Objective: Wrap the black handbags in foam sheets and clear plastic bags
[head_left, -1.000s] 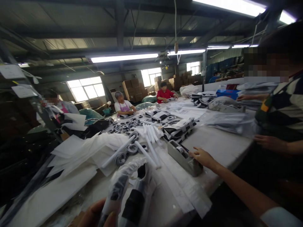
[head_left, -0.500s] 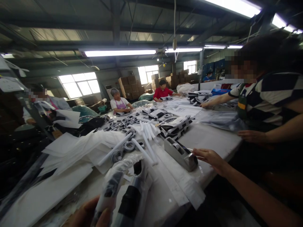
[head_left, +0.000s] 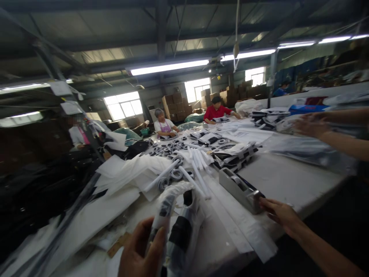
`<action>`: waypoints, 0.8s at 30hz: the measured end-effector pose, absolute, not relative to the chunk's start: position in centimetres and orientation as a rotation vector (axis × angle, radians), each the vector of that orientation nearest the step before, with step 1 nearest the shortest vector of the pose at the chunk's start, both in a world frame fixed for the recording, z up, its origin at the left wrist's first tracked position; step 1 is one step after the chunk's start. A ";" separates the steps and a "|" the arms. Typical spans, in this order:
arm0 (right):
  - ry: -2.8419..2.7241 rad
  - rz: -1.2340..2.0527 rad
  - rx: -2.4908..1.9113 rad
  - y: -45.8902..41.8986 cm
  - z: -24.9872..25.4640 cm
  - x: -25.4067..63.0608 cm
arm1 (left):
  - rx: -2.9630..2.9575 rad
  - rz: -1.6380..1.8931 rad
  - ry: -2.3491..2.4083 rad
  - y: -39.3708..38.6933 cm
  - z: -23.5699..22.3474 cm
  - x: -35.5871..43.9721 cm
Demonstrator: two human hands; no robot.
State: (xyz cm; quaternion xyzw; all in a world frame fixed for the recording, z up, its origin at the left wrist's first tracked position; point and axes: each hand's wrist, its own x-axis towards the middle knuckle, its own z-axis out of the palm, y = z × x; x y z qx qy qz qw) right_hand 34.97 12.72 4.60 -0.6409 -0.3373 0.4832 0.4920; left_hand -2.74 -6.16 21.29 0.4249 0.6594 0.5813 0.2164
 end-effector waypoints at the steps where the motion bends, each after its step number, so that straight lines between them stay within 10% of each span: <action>1: -0.821 1.169 -1.567 12.7 4.5 35.1 | 1.185 1.628 1.799 -6.2 21.4 -2.6; 24: -1.699 1.369 -0.739 0.8 21.5 12.6 | 1.425 1.642 1.732 -6.1 20.4 -1.6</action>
